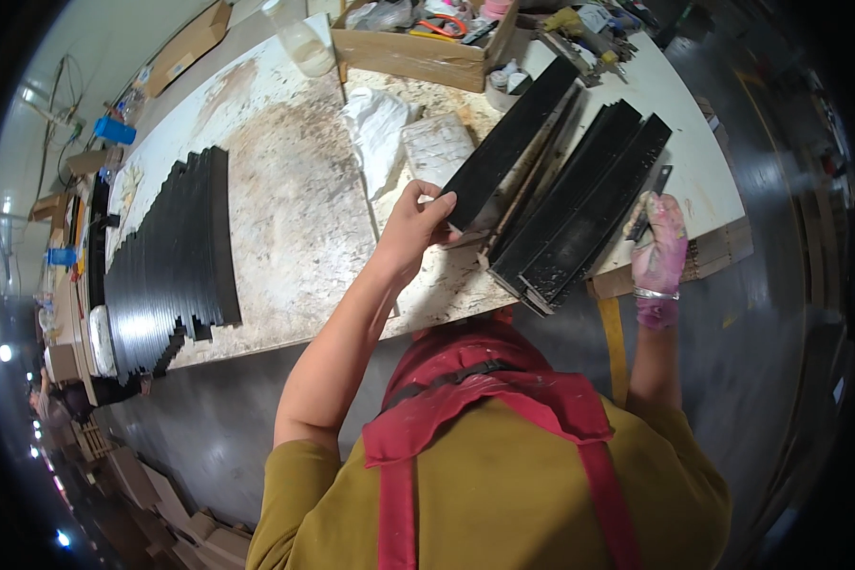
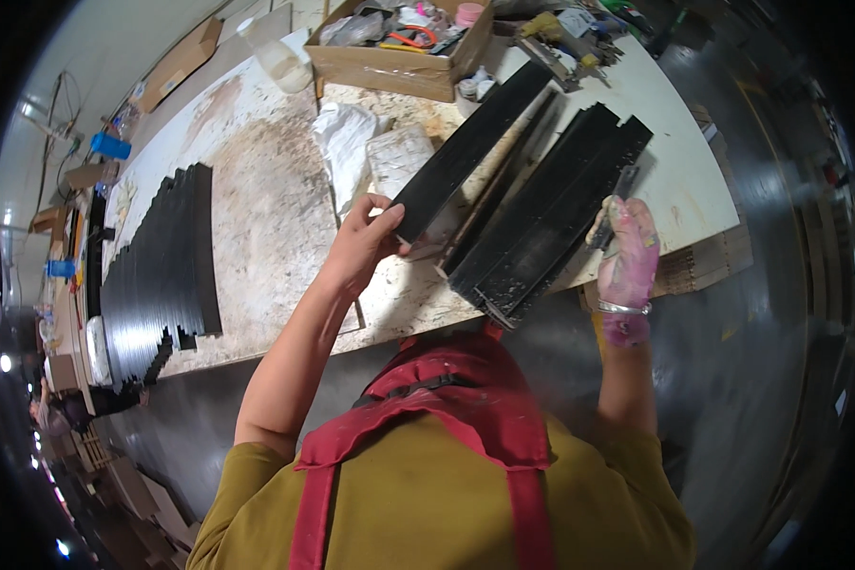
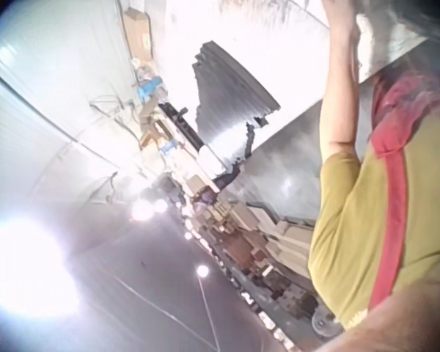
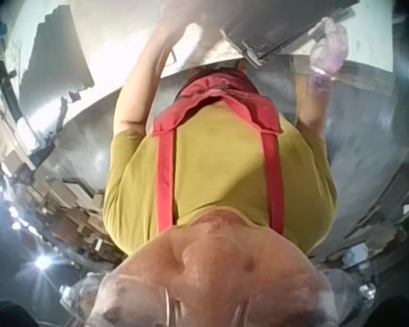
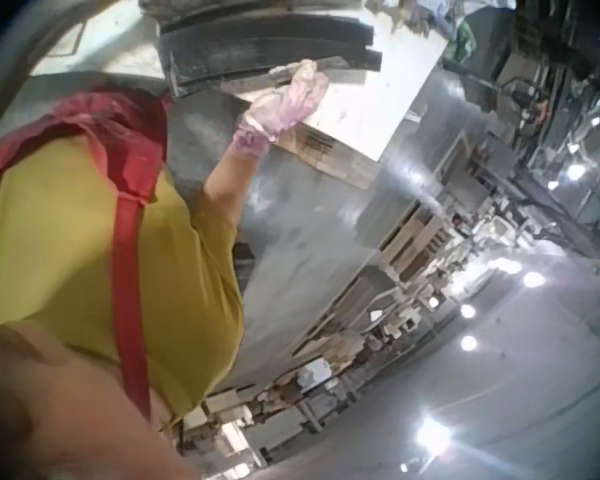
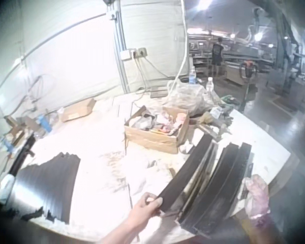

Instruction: The person scrapes the edges and surfaces of several long, dark wooden pieces one by one using a small blade. The person holds each piece in their hand, applies the blade to the sides and ends, and then places the finished piece into a stack on the work surface.

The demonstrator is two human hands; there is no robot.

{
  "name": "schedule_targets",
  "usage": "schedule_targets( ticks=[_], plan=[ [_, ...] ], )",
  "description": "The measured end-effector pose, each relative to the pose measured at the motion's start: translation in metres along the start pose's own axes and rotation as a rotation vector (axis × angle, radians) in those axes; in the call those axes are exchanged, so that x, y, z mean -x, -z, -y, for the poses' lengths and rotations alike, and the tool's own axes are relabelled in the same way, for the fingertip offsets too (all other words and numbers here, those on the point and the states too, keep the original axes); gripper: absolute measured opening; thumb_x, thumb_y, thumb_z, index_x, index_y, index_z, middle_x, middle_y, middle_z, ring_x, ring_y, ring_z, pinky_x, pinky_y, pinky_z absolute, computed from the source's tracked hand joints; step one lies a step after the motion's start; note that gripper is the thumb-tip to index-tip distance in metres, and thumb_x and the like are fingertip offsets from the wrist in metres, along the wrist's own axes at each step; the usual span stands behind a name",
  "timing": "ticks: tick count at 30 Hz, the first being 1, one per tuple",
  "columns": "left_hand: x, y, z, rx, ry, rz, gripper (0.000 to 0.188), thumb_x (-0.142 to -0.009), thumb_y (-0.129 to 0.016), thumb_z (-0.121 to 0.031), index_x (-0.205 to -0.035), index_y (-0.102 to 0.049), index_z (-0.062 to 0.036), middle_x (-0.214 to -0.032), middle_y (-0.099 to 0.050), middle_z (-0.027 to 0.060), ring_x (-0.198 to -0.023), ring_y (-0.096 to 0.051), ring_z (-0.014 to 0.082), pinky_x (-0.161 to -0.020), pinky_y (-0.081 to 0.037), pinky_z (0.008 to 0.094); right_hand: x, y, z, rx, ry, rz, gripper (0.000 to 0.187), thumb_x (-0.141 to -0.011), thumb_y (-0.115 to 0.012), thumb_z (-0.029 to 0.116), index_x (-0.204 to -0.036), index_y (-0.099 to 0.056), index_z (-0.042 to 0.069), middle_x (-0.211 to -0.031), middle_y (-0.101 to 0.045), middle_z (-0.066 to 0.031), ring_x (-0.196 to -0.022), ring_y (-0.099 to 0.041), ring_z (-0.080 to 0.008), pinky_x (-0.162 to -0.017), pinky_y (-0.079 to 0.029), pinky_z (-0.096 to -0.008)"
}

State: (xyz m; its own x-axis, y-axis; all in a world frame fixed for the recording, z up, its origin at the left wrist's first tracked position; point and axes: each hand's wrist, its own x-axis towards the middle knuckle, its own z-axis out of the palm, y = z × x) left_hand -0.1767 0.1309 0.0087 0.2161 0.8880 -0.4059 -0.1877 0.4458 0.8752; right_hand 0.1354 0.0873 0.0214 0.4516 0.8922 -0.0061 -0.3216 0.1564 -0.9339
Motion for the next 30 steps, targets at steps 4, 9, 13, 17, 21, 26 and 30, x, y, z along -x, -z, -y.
schedule_targets(
  ticks=[4,9,13,17,21,26,30],
  plan=[
    [0.062,0.052,0.003,0.140,0.007,0.045,0.027,-0.091,-0.062,-0.022,-0.109,-0.051,-0.0062,-0.108,-0.062,0.0103,-0.096,-0.062,0.0175,-0.076,-0.050,0.0320,0.016,-0.041,0.012,-0.042,-0.009,0.143,0.008,-0.093,-0.058,0.013,-0.093,-0.056,0.005,-0.078,-0.058,-0.0029,-0.066,-0.054,-0.0104,-0.058,-0.045,-0.0241],
    [0.144,0.130,0.047,0.304,-0.070,-0.161,0.048,-0.088,-0.065,-0.020,-0.130,-0.050,-0.0005,-0.120,-0.060,0.0089,-0.107,-0.059,0.0189,-0.092,-0.046,0.0322,0.050,-0.122,-0.001,0.357,-0.035,0.470,0.014,-0.088,-0.063,0.014,-0.089,-0.061,-0.001,-0.075,-0.056,-0.0025,-0.068,-0.053,-0.0098,-0.060,-0.045,-0.0233],
    [0.205,0.166,0.082,0.370,-0.063,-0.388,0.049,-0.088,-0.064,-0.018,-0.131,-0.049,0.0001,-0.121,-0.060,0.0084,-0.106,-0.059,0.0157,-0.087,-0.047,0.0276,0.077,-0.209,-0.016,0.649,-0.095,0.949,0.018,-0.088,-0.064,0.018,-0.086,-0.061,0.001,-0.070,-0.054,-0.0010,-0.065,-0.049,-0.0086,-0.060,-0.042,-0.0241],
    [0.213,0.179,0.098,0.402,-0.006,-0.584,0.042,-0.090,-0.062,-0.018,-0.129,-0.052,-0.0041,-0.105,-0.062,0.0020,-0.087,-0.057,0.0103,-0.070,-0.044,0.0242,0.100,-0.259,-0.084,0.797,0.022,1.295,0.016,-0.089,-0.057,0.018,-0.085,-0.059,0.002,-0.068,-0.055,-0.0112,-0.062,-0.054,-0.0211,-0.061,-0.045,-0.0326],
    [0.221,0.189,0.105,0.671,-0.025,-0.510,0.041,-0.092,-0.059,-0.016,-0.130,-0.049,-0.0042,-0.112,-0.062,0.0053,-0.097,-0.061,0.0148,-0.083,-0.051,0.0307,0.158,-0.299,-0.122,0.937,0.371,1.414,0.013,-0.087,-0.056,0.020,-0.092,-0.062,0.010,-0.078,-0.062,-0.0114,-0.075,-0.064,-0.0335,-0.067,-0.051,-0.0434],
    [0.234,0.196,0.111,0.852,-0.001,-0.505,0.042,-0.093,-0.057,-0.010,-0.133,-0.046,-0.0029,-0.117,-0.061,0.0116,-0.100,-0.064,0.0195,-0.087,-0.055,0.0357,0.190,-0.317,-0.185,1.024,0.743,1.739,0.013,-0.083,-0.059,0.021,-0.088,-0.059,0.010,-0.077,-0.061,-0.0108,-0.071,-0.063,-0.0290,-0.063,-0.051,-0.0394],
    [0.248,0.211,0.122,0.874,-0.004,-0.556,0.039,-0.093,-0.057,-0.011,-0.130,-0.048,-0.0026,-0.117,-0.061,0.0127,-0.103,-0.063,0.0204,-0.087,-0.055,0.0348,0.040,-0.362,-0.230,1.240,0.576,1.144,0.022,-0.091,-0.046,0.021,-0.081,-0.062,0.009,-0.067,-0.061,-0.0071,-0.058,-0.060,-0.0220,-0.056,-0.051,-0.0365]
  ],
)
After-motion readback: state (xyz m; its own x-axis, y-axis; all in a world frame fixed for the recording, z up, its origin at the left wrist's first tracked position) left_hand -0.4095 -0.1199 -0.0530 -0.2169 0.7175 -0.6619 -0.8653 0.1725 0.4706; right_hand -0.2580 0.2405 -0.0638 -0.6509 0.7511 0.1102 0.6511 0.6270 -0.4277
